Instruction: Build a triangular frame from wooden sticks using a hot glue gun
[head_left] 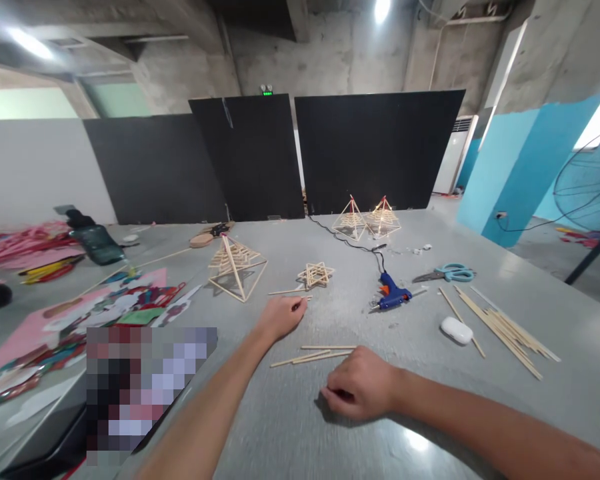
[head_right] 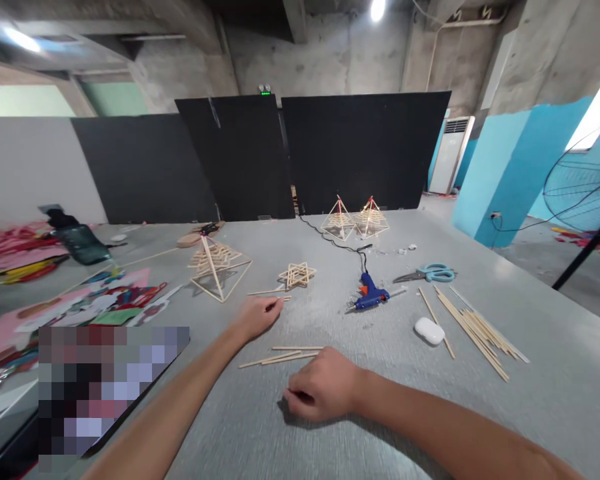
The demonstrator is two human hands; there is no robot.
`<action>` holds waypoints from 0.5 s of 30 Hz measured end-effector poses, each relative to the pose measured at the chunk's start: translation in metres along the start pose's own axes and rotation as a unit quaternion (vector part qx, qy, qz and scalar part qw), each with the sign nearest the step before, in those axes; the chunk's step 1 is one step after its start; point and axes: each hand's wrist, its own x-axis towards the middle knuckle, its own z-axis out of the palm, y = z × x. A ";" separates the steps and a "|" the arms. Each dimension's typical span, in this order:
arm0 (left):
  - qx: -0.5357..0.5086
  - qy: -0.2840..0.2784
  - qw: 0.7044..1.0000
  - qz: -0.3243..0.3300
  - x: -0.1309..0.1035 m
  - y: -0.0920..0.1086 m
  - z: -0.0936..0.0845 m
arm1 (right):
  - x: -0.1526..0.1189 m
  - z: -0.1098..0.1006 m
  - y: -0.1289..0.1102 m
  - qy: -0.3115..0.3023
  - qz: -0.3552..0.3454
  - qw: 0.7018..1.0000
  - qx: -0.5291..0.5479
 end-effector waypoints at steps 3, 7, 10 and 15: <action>0.000 0.000 1.000 -0.002 0.000 0.000 0.000 | 0.000 0.000 0.000 -0.013 0.008 1.000 -0.001; -0.005 0.002 1.000 -0.001 0.001 0.000 0.001 | 0.000 -0.002 -0.001 -0.024 0.015 1.000 0.001; -0.014 0.006 1.000 0.001 0.001 -0.002 0.002 | 0.000 -0.003 -0.002 -0.019 0.018 1.000 0.009; -0.045 0.023 0.999 0.008 0.002 -0.006 0.006 | 0.001 -0.003 -0.002 -0.026 0.023 0.999 0.010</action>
